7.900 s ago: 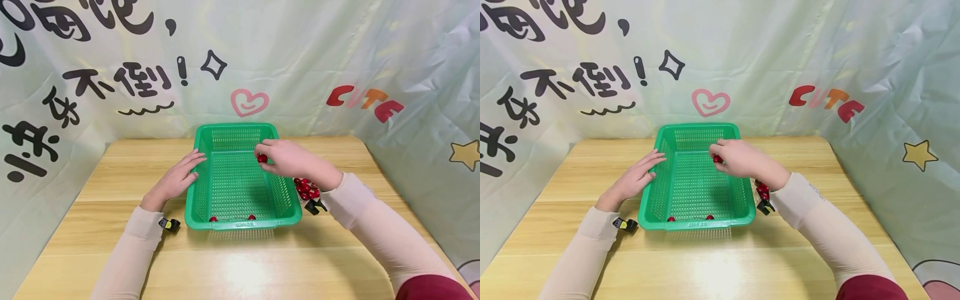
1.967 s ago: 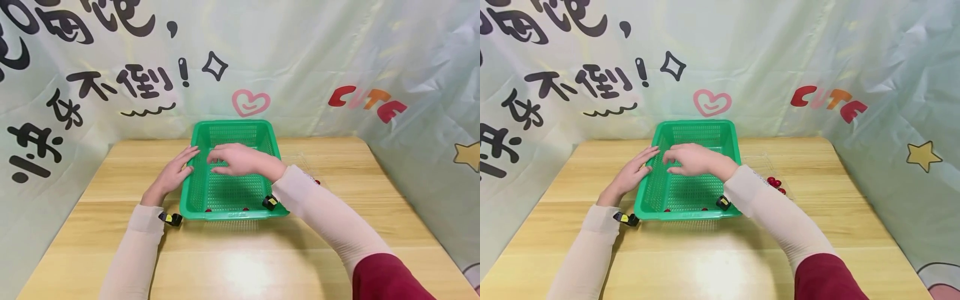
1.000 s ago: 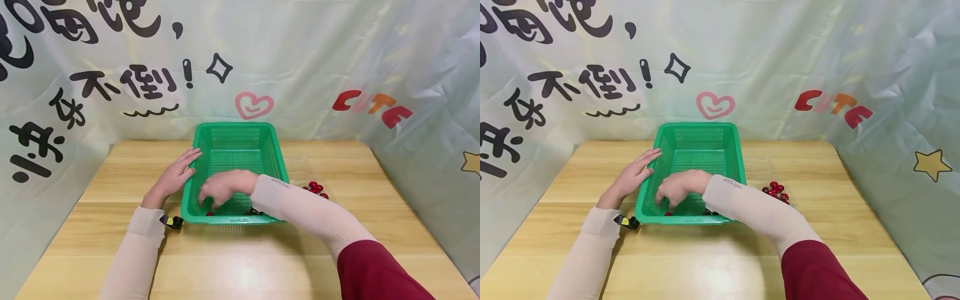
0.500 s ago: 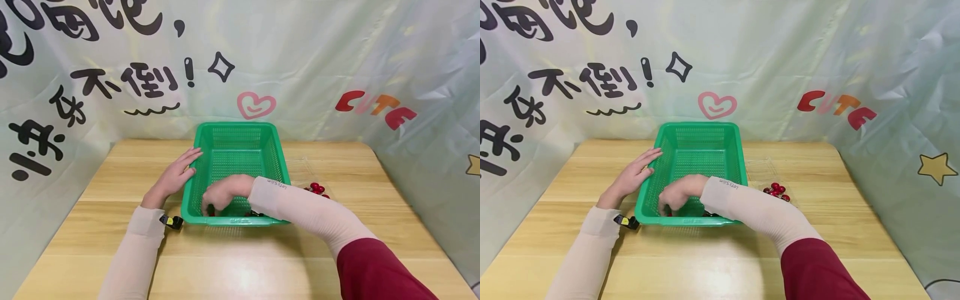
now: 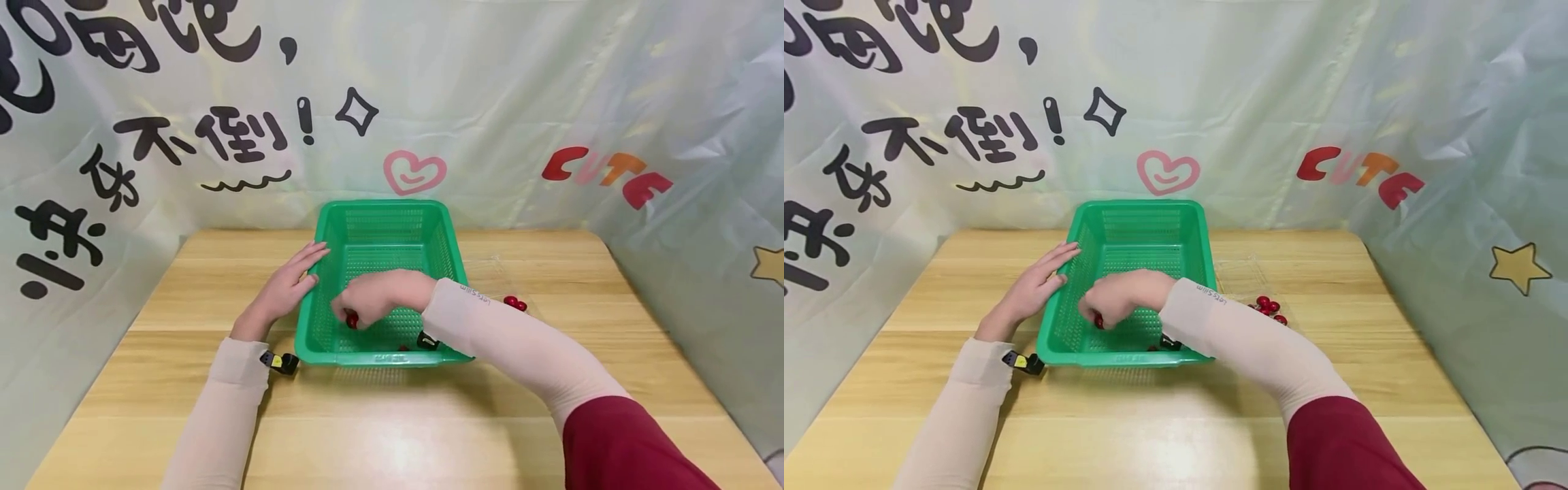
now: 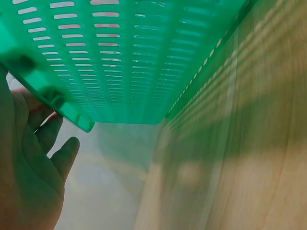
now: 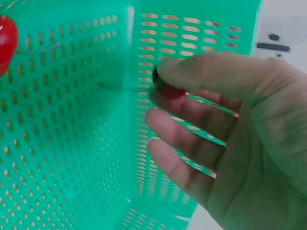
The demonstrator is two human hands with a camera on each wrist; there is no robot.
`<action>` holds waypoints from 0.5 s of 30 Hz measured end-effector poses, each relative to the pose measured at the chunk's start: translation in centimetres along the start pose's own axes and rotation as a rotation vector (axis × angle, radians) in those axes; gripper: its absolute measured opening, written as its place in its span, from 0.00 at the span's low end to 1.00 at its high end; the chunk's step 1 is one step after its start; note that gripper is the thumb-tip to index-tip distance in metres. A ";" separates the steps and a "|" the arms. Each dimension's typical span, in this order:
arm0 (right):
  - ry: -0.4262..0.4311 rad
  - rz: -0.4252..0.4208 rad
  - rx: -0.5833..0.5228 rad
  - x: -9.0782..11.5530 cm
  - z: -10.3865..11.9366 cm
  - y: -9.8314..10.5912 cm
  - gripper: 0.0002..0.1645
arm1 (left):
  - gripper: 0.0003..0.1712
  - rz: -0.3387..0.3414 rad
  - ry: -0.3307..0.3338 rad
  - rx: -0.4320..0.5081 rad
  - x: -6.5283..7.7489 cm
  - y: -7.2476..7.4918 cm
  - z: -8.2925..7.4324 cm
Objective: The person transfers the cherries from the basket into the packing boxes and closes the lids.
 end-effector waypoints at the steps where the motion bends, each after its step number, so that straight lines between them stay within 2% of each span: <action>1: -0.002 -0.034 0.000 0.4 0.0 0.5 0.10 | 0.30 -0.001 0.002 0.001 0.0 0.0 0.1; 7: -0.005 -0.234 0.018 2.9 0.0 3.5 0.10 | 0.29 -0.001 0.012 0.005 0.2 0.0 0.3; 15: -0.008 -0.395 0.007 6.2 -0.4 5.8 0.10 | 0.29 -0.001 0.012 -0.004 0.0 0.0 0.2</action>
Point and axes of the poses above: each hand's wrist, its own x-axis away from the middle knuckle, its own y-axis out of the back of the hand, z = x × y, the point moved 9 cm from there along -x, towards the middle knuckle, and after that the axes turned 6 degrees about -x, right-handed, at the moved point
